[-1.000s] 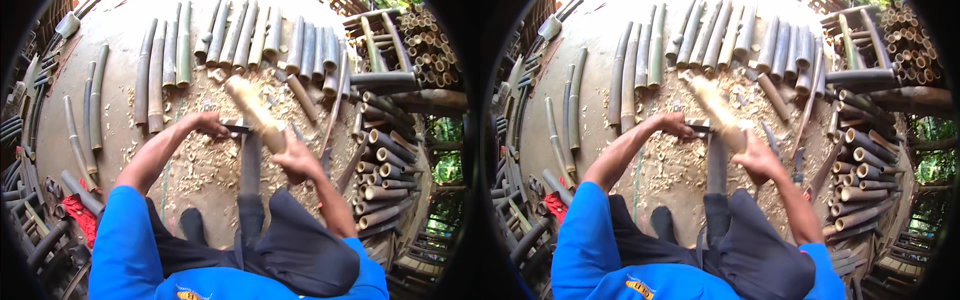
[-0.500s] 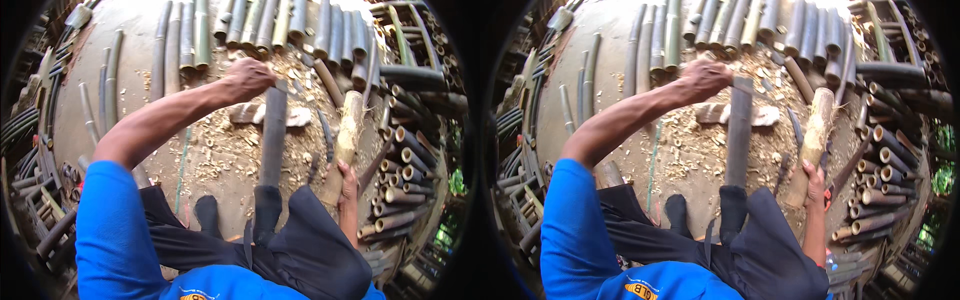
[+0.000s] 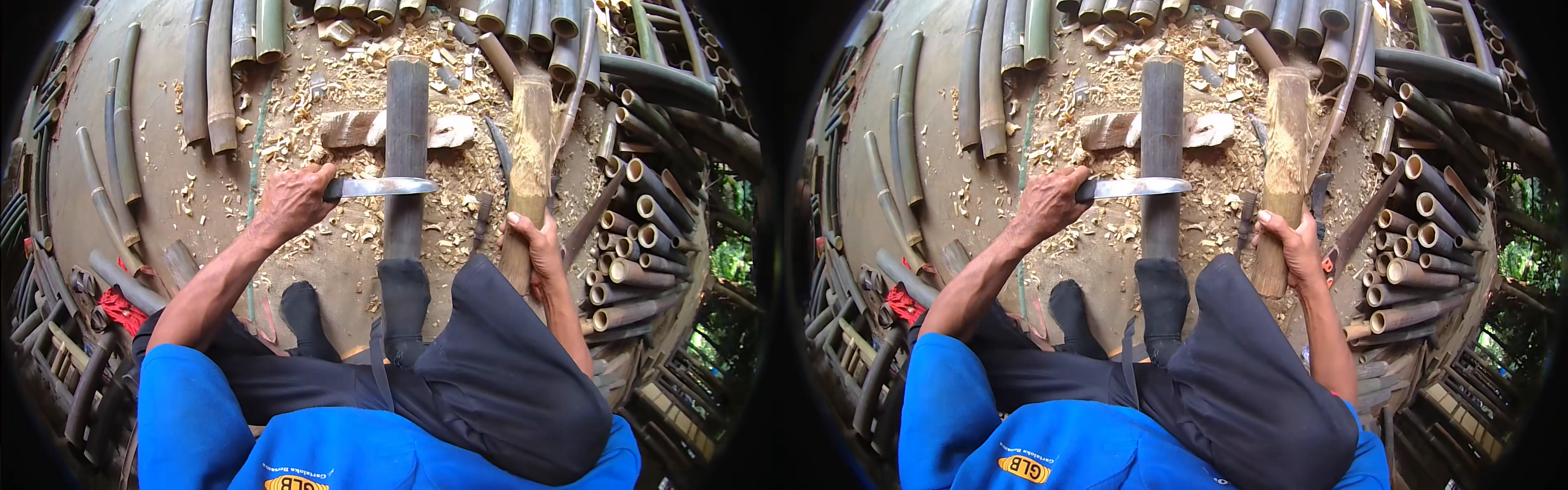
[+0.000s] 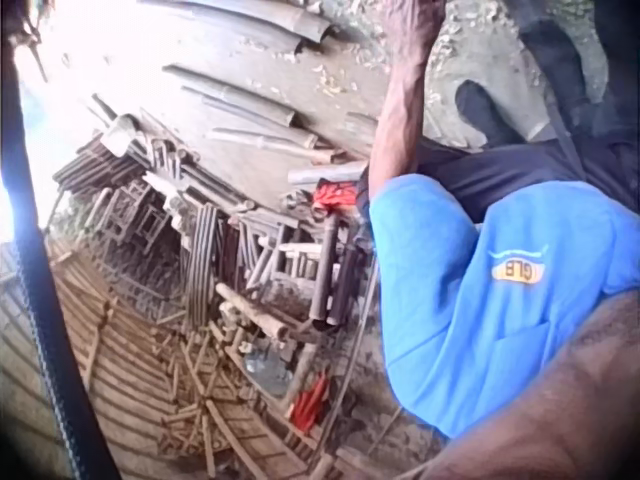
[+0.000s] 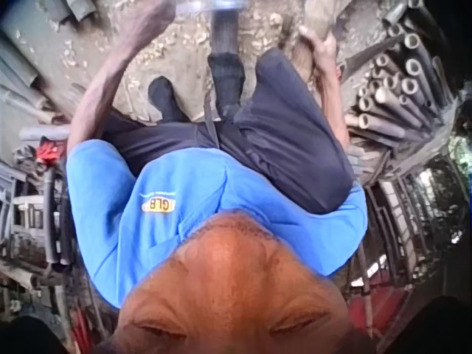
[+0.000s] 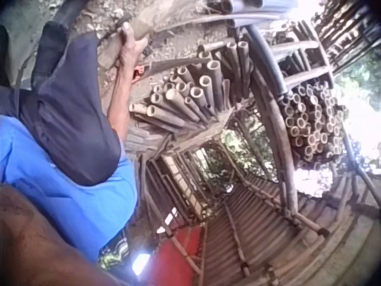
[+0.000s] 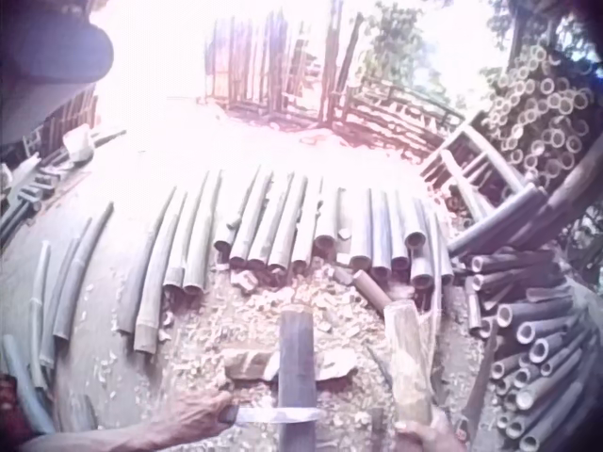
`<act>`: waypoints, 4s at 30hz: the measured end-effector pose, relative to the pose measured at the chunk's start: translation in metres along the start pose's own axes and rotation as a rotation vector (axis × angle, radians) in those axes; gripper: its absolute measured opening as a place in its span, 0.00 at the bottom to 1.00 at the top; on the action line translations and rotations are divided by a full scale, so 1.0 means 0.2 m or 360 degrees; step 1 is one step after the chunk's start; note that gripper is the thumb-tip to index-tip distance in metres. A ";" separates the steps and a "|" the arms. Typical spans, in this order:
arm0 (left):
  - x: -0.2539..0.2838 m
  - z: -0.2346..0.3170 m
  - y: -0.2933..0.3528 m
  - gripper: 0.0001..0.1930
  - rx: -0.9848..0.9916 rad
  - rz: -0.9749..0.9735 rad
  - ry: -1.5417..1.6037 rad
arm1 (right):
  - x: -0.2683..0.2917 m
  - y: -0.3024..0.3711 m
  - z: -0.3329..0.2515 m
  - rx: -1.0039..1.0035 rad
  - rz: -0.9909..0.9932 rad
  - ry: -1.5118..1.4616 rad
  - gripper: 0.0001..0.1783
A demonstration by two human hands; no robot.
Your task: The person cuts and carves bamboo poles using a saw and knives, creating notches and shaping the wood while sitting on the ground.
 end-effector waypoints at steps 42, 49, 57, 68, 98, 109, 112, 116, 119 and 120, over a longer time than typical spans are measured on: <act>-0.12 -0.10 -0.09 0.14 0.0108 -0.0087 -0.0124 | -0.54 -0.19 -0.31 0.1671 -0.1255 0.2975 0.14; -0.15 -0.10 -0.08 0.12 -0.0010 0.0100 -0.0143 | -0.50 -0.24 -0.39 0.1826 -0.1127 0.2912 0.12; -0.12 -0.11 -0.11 0.08 0.0180 -0.0098 0.0033 | -0.57 -0.14 -0.34 0.1917 -0.1365 0.2687 0.11; -0.07 -0.08 -0.11 0.07 0.0122 -0.0064 -0.0036 | -0.60 -0.03 -0.29 0.1857 -0.1501 0.2417 0.14; -0.15 -0.12 -0.20 0.05 0.0096 0.0024 -0.0025 | -0.55 -0.23 -0.43 0.2233 -0.1482 0.2343 0.15; -0.22 -0.11 -0.15 0.05 0.0110 0.0026 -0.0078 | -0.56 -0.42 -0.45 0.1818 -0.1037 0.3080 0.19; -0.19 -0.15 -0.07 0.07 -0.0117 0.0480 -0.0384 | -0.65 -0.25 -0.44 0.1566 -0.1136 0.2893 0.22; -0.15 -0.11 0.03 0.17 -0.0234 0.0453 0.0225 | -0.55 -0.05 -0.61 0.1852 -0.0887 0.1881 0.33; 0.07 0.12 0.03 0.14 -0.0454 -0.0533 0.0294 | -0.41 0.06 -0.71 0.1452 -0.0576 0.1640 0.40; 0.09 0.09 0.03 0.14 -0.0439 -0.0539 0.0291 | -0.40 0.06 -0.73 0.1163 -0.0467 0.1420 0.41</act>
Point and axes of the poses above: each hand's wrist, its own y-axis away from the middle knuckle, its own x-axis out of the back of the hand, z = x × y, the point moved 6 cm from there along -y, towards the middle knuckle, and after that the axes turned 8 degrees about -y, right-handed, at the moved point
